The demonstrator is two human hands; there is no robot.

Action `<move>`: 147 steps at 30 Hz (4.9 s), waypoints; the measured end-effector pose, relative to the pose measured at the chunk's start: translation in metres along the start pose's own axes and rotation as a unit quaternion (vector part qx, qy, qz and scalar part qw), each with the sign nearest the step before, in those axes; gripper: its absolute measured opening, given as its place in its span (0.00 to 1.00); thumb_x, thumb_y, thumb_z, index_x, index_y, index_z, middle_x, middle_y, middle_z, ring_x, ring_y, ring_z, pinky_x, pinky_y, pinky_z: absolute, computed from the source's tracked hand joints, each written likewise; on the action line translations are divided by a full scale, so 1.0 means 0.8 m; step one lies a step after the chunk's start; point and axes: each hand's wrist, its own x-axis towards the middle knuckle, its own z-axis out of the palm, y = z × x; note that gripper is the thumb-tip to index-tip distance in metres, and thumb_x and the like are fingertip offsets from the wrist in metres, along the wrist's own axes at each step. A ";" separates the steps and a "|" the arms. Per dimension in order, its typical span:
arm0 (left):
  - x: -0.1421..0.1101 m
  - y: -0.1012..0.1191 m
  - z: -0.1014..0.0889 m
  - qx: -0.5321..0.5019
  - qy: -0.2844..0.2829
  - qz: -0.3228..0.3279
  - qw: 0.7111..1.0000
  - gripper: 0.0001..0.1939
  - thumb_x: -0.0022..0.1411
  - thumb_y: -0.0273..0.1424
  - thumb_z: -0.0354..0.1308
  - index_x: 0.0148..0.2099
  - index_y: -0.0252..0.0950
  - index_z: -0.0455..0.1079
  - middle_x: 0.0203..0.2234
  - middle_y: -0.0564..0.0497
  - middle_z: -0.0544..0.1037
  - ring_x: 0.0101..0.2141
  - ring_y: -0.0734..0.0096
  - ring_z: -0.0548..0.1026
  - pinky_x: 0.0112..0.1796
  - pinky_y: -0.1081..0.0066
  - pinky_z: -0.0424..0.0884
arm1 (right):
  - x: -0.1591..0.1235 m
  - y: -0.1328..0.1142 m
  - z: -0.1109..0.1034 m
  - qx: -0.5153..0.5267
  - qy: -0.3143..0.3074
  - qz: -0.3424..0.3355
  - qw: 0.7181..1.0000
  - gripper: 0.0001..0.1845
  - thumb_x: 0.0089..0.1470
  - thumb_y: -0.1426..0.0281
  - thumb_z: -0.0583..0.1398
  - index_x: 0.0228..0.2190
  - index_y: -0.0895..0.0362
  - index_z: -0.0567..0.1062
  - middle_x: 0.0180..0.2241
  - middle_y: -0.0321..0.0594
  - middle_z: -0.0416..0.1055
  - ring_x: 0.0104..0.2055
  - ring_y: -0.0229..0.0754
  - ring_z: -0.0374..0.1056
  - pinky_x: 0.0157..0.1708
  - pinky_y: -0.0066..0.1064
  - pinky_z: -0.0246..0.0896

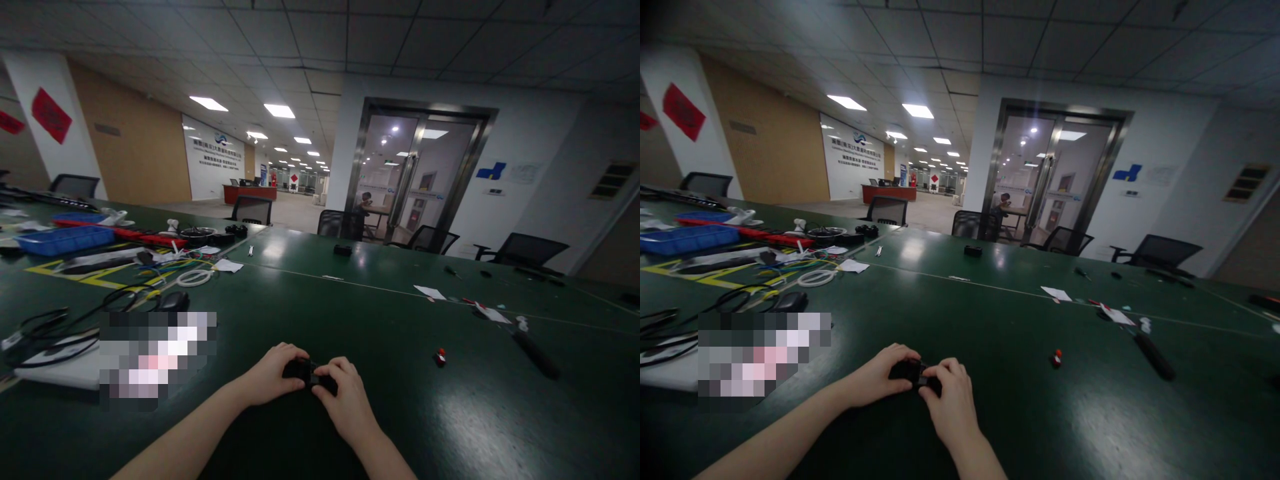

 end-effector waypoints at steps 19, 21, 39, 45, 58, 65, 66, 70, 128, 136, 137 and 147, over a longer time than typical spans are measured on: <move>0.001 -0.001 -0.003 0.008 -0.007 -0.003 1.000 0.20 0.52 0.30 0.61 0.48 0.41 0.67 0.42 0.50 0.72 0.45 0.61 0.67 0.47 0.63 0.62 | 0.007 0.004 -0.001 -0.019 -0.063 0.059 0.996 0.21 0.47 0.69 0.58 0.45 0.45 0.69 0.48 0.33 0.66 0.52 0.46 0.60 0.50 0.40 0.56; 0.001 -0.001 -0.004 0.004 -0.010 -0.003 1.000 0.20 0.52 0.31 0.60 0.49 0.41 0.66 0.43 0.50 0.72 0.45 0.61 0.67 0.47 0.63 0.62 | 0.007 0.003 -0.002 -0.014 -0.065 0.060 0.996 0.21 0.47 0.70 0.58 0.45 0.45 0.69 0.47 0.33 0.66 0.52 0.46 0.60 0.50 0.40 0.56; 0.002 -0.003 0.001 0.007 -0.002 0.006 1.000 0.20 0.51 0.30 0.61 0.48 0.41 0.66 0.43 0.50 0.72 0.45 0.61 0.67 0.47 0.63 0.62 | 0.007 0.008 -0.003 -0.015 -0.057 0.053 0.997 0.22 0.45 0.71 0.59 0.45 0.48 0.69 0.48 0.35 0.66 0.52 0.46 0.61 0.51 0.39 0.56; 0.001 -0.002 0.000 -0.005 -0.001 -0.006 1.000 0.20 0.53 0.31 0.59 0.50 0.42 0.65 0.44 0.51 0.71 0.46 0.62 0.67 0.48 0.63 0.61 | 0.008 0.008 -0.003 0.003 -0.056 0.057 0.997 0.21 0.47 0.71 0.58 0.45 0.49 0.69 0.48 0.35 0.67 0.52 0.46 0.61 0.51 0.39 0.56; 0.000 -0.006 0.001 -0.005 -0.003 -0.004 1.000 0.22 0.54 0.31 0.59 0.51 0.43 0.63 0.45 0.51 0.71 0.46 0.61 0.67 0.48 0.62 0.62 | 0.007 0.003 -0.004 -0.011 -0.055 0.070 0.996 0.22 0.46 0.72 0.59 0.46 0.50 0.69 0.49 0.37 0.66 0.53 0.46 0.61 0.51 0.41 0.57; -0.001 0.001 -0.003 -0.002 -0.007 -0.007 1.000 0.22 0.54 0.31 0.59 0.52 0.42 0.64 0.45 0.51 0.71 0.46 0.60 0.67 0.48 0.62 0.61 | 0.007 0.006 -0.003 -0.011 -0.053 0.080 0.995 0.22 0.46 0.71 0.59 0.46 0.49 0.69 0.49 0.36 0.66 0.53 0.46 0.60 0.52 0.40 0.56; 0.000 0.000 -0.002 -0.002 -0.004 -0.005 1.000 0.22 0.53 0.30 0.59 0.51 0.42 0.64 0.45 0.51 0.71 0.46 0.60 0.67 0.48 0.62 0.61 | 0.007 0.006 -0.003 -0.012 -0.053 0.077 0.996 0.22 0.46 0.71 0.59 0.46 0.49 0.69 0.48 0.36 0.67 0.53 0.46 0.60 0.51 0.40 0.57; 0.000 -0.002 0.000 -0.008 0.001 -0.006 1.000 0.24 0.52 0.29 0.60 0.52 0.41 0.63 0.45 0.49 0.71 0.47 0.61 0.67 0.49 0.63 0.61 | 0.007 0.004 -0.003 -0.016 -0.050 0.064 0.997 0.21 0.47 0.71 0.58 0.45 0.50 0.70 0.47 0.36 0.67 0.52 0.45 0.61 0.51 0.39 0.57; 0.001 0.001 -0.002 0.011 -0.014 0.009 1.000 0.19 0.52 0.31 0.60 0.48 0.42 0.66 0.43 0.51 0.71 0.45 0.61 0.66 0.48 0.64 0.60 | 0.008 0.005 -0.003 0.001 -0.013 0.008 1.000 0.13 0.46 0.72 0.59 0.36 0.48 0.75 0.45 0.36 0.68 0.51 0.47 0.61 0.50 0.44 0.55; 0.001 0.004 -0.003 0.005 -0.016 0.002 1.000 0.19 0.52 0.30 0.60 0.47 0.42 0.66 0.43 0.51 0.71 0.45 0.62 0.66 0.48 0.64 0.60 | 0.009 0.022 -0.024 0.040 0.072 -0.016 0.996 0.15 0.48 0.69 0.58 0.40 0.47 0.73 0.44 0.37 0.70 0.49 0.48 0.65 0.47 0.44 0.61; 0.001 0.005 -0.004 0.003 -0.017 0.001 1.000 0.19 0.52 0.31 0.60 0.48 0.42 0.66 0.43 0.51 0.71 0.46 0.62 0.66 0.48 0.64 0.60 | 0.009 0.023 -0.026 0.038 0.083 -0.022 0.996 0.15 0.48 0.68 0.58 0.40 0.47 0.73 0.44 0.37 0.70 0.49 0.49 0.65 0.47 0.44 0.61; -0.002 0.009 -0.007 -0.007 -0.028 -0.020 0.999 0.21 0.52 0.31 0.60 0.50 0.42 0.66 0.45 0.51 0.70 0.47 0.61 0.65 0.49 0.62 0.59 | 0.004 0.015 -0.040 0.062 0.181 -0.031 0.981 0.17 0.50 0.63 0.57 0.44 0.51 0.70 0.45 0.41 0.69 0.49 0.47 0.64 0.49 0.43 0.60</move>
